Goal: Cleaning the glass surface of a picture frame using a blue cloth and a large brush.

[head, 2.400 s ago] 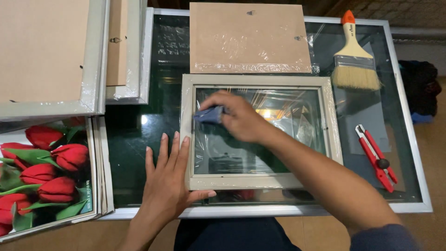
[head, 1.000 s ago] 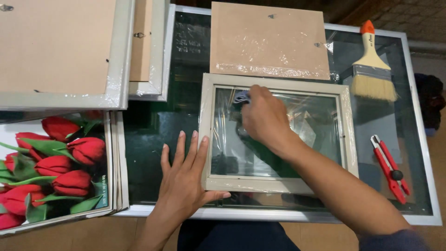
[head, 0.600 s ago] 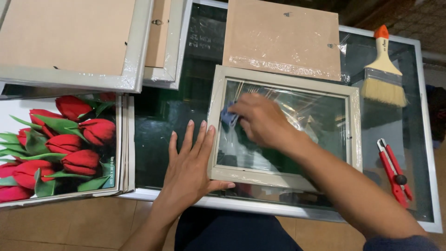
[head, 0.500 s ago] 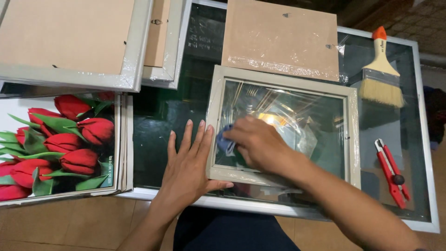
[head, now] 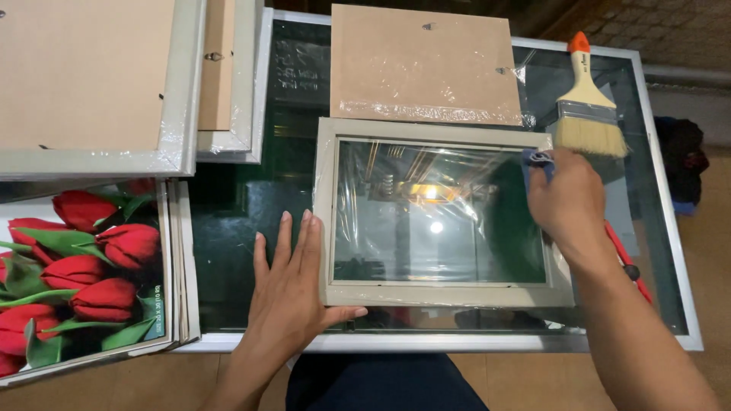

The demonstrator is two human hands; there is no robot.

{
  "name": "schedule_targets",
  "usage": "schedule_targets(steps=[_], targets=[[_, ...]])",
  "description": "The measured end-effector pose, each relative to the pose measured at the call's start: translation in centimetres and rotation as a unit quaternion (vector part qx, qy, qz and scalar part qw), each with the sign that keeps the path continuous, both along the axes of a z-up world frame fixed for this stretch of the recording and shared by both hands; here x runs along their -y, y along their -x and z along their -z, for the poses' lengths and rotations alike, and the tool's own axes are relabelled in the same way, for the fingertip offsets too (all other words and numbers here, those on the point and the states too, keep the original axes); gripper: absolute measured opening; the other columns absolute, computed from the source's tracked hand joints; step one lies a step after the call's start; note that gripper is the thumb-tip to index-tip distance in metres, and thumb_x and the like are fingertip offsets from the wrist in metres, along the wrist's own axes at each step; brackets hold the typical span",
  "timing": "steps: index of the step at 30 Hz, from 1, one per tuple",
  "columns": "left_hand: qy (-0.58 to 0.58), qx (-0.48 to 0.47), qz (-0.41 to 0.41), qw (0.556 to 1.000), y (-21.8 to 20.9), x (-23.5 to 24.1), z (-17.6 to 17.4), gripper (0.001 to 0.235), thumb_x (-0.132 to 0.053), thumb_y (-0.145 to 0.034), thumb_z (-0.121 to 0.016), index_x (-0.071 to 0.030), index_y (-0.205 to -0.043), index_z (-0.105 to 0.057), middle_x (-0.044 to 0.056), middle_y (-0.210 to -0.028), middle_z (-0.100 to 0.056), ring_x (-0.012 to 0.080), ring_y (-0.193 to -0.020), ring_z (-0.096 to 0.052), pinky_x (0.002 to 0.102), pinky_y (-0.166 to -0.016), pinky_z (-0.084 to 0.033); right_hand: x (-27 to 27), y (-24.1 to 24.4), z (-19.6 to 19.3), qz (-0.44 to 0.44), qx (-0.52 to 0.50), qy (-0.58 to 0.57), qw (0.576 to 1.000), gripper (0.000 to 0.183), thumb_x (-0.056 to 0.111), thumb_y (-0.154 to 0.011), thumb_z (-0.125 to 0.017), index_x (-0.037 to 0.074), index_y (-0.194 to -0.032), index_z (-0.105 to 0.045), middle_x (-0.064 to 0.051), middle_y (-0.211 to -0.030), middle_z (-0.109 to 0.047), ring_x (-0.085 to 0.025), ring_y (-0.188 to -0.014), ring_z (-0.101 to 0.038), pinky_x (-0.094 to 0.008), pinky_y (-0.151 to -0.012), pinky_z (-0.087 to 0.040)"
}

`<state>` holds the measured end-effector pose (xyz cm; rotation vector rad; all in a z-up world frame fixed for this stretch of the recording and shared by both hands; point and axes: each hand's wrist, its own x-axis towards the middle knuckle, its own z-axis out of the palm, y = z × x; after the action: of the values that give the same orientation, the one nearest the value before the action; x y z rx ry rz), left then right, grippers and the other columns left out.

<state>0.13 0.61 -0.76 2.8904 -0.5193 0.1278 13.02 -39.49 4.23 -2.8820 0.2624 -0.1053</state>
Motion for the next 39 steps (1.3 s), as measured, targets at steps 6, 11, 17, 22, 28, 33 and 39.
schedule_targets(steps=[6,11,17,22,28,33,39], targets=[[0.034,-0.031,-0.003,0.999,-0.2,-0.1,-0.4,0.153,-0.096,-0.064,-0.080,0.001,-0.163,-0.016,0.019,-0.168,-0.025,0.0400,-0.159,-0.007,0.066,-0.119,-0.007,-12.8,0.1,-2.6,-0.008,-0.070,-0.057,0.996,0.030,0.017,-0.101,-0.054,-0.001,-0.125,-0.060,-0.024,-0.118,-0.065,-0.046,-0.093,-0.066,-0.057,-0.074,-0.053],[-0.003,0.001,-0.005,1.000,-0.1,-0.2,0.4,0.158,-0.104,-0.062,-0.075,0.000,-0.164,-0.015,0.018,-0.169,-0.023,0.0387,-0.159,-0.007,0.064,-0.120,-0.007,-21.3,-1.7,0.7,-0.139,-0.029,-0.094,0.985,0.029,0.014,-0.087,-0.044,-0.002,-0.106,-0.059,-0.027,-0.109,-0.063,-0.053,-0.088,-0.060,-0.062,-0.076,-0.045],[-0.087,0.033,-0.021,0.995,-0.3,-0.5,0.0,0.172,-0.125,-0.056,-0.058,-0.002,-0.166,-0.006,0.019,-0.171,-0.005,0.0379,-0.161,0.004,0.060,-0.123,0.002,-23.0,-2.1,-0.9,-0.151,-0.043,-0.325,0.932,0.012,0.018,-0.096,-0.059,0.008,-0.096,-0.066,-0.011,-0.087,-0.065,-0.028,-0.075,-0.060,-0.042,-0.064,-0.044],[0.248,-0.032,-0.042,0.967,-0.4,1.3,-5.9,0.118,-0.079,-0.084,-0.045,-0.003,-0.164,-0.002,0.024,-0.173,0.002,0.0405,-0.161,0.003,0.064,-0.123,0.006,-19.6,2.5,-4.0,-0.126,0.029,-0.527,0.840,0.010,0.016,-0.097,-0.063,0.010,-0.102,-0.069,0.003,-0.085,-0.063,-0.007,-0.076,-0.056,-0.025,-0.070,-0.048],[0.744,-0.114,0.031,0.658,-2.5,8.3,-7.0,0.080,-0.055,-0.107,-0.014,0.001,-0.164,-0.018,0.025,-0.158,-0.044,0.0325,-0.144,-0.040,0.047,-0.119,-0.036,-20.1,8.1,-3.2,-0.157,0.051,-0.684,0.710,0.039,0.030,-0.109,-0.046,0.006,-0.096,-0.073,-0.001,-0.060,-0.056,-0.009,-0.056,-0.053,-0.020,-0.050,-0.046],[0.731,-0.110,0.007,0.673,-1.8,11.0,-8.7,0.080,-0.055,-0.106,-0.016,0.005,-0.150,-0.043,0.020,-0.161,-0.042,0.0279,-0.154,-0.036,0.035,-0.130,-0.022,-19.4,8.4,-4.0,-0.167,0.217,-0.476,0.836,0.029,0.025,-0.106,-0.053,0.003,-0.123,-0.045,-0.013,-0.112,-0.045,-0.027,-0.111,-0.047,-0.042,-0.106,-0.035],[0.609,-0.044,-0.041,0.791,-4.8,9.9,-4.8,0.056,-0.042,-0.111,-0.023,-0.009,-0.097,-0.066,0.019,-0.080,-0.068,0.0267,-0.078,-0.067,0.041,-0.069,-0.055,-16.8,5.8,-2.6,-0.200,0.293,-0.245,0.903,0.041,0.020,-0.094,-0.071,0.008,-0.125,-0.047,-0.008,-0.121,-0.045,-0.034,-0.120,-0.047,-0.048,-0.099,-0.032]])
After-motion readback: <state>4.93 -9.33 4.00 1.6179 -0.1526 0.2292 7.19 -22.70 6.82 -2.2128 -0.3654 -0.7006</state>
